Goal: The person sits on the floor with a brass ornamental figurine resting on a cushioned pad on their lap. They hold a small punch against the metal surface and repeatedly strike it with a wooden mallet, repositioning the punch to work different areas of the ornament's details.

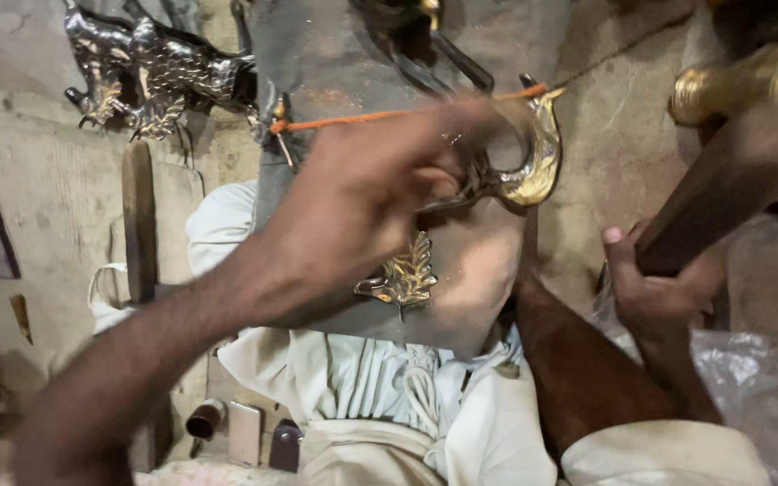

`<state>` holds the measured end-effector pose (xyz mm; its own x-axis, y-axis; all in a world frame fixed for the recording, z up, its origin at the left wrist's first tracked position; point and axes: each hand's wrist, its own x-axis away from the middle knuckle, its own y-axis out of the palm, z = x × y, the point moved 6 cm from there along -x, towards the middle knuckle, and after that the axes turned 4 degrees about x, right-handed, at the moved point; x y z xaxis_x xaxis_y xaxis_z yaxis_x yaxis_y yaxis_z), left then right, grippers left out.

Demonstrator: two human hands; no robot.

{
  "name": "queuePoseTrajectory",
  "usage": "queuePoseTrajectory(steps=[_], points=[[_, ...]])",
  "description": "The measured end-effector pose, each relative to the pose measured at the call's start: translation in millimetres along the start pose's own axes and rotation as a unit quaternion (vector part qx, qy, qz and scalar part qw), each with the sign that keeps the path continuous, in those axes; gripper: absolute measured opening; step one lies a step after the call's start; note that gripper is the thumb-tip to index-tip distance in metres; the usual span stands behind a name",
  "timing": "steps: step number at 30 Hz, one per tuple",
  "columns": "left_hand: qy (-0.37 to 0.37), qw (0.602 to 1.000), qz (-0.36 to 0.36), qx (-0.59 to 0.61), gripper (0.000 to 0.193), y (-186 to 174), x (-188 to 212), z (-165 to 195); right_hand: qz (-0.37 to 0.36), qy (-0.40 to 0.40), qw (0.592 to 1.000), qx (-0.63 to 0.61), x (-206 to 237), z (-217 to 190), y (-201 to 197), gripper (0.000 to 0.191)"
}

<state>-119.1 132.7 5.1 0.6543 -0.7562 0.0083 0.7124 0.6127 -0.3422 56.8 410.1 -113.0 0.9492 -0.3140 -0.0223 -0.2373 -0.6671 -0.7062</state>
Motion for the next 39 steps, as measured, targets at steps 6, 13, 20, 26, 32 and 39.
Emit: queuePoseTrajectory(steps=[6, 13, 20, 26, 32, 39], points=[[-0.002, 0.997, 0.076, 0.004, 0.064, 7, 7, -25, 0.054, -0.214, 0.961, 0.168, -36, -51, -36, 0.058], [0.005, 0.993, 0.032, -0.117, 0.067, 18, 8, -30, -0.101, -0.037, 0.987, 0.118, -66, -32, -48, 0.019], [-0.009, 0.989, 0.064, -0.134, 0.07, 27, 16, -32, -0.15, -0.224, 0.942, 0.2, -114, -77, -51, 0.031], [0.007, 0.975, 0.176, -0.133, 0.065, 32, 33, -21, -0.173, -0.323, 0.897, 0.249, -124, -142, -51, 0.045], [-0.054, 0.957, 0.266, -0.1, 0.045, 45, 48, -36, -0.177, -0.378, 0.867, 0.273, -125, -174, -48, 0.059], [-0.016, 0.943, 0.332, 0.029, 0.033, 61, 63, -36, -0.172, -0.416, 0.846, 0.284, -120, -186, -47, 0.076]])
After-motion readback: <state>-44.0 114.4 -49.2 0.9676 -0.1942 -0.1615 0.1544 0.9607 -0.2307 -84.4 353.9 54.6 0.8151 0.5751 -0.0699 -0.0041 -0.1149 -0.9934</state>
